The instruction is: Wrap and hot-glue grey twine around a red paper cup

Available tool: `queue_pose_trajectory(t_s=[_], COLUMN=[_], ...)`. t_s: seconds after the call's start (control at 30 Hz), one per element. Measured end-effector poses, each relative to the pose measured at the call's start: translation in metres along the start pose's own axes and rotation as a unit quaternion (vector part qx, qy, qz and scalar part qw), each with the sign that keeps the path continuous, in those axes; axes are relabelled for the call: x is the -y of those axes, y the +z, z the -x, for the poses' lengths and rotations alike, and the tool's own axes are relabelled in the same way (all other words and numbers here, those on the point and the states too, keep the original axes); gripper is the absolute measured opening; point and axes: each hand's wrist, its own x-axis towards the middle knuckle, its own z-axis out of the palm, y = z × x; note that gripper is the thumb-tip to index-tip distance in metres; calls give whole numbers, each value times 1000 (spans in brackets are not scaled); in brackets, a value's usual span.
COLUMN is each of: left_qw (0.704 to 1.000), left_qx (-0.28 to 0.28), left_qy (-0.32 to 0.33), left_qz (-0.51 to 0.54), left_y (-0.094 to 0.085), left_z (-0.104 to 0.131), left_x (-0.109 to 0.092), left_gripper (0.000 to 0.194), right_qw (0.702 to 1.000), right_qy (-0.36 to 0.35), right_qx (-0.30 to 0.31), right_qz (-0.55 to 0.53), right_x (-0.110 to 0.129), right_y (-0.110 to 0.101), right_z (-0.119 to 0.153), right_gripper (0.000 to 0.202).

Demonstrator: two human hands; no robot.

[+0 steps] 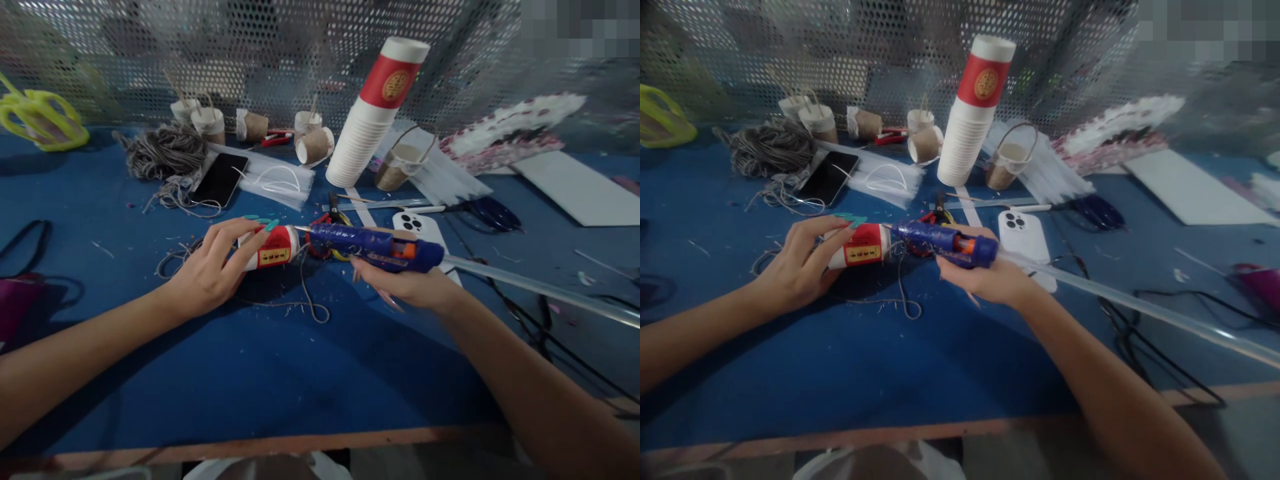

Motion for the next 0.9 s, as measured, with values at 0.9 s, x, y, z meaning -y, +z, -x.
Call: queue_pose_trajectory(t_s=[0.9], left_qw=[1000], left_qx=[-7], left_qy=[24], left_qz=[-3], left_y=[-3], left_z=[-1], left_x=[-2], left_gripper=[50], right_qw=[995], right_qy=[82], right_qx=[54], right_qz=[10], right_x=[9], right_y=[-3], right_z=[3], right_gripper=[12])
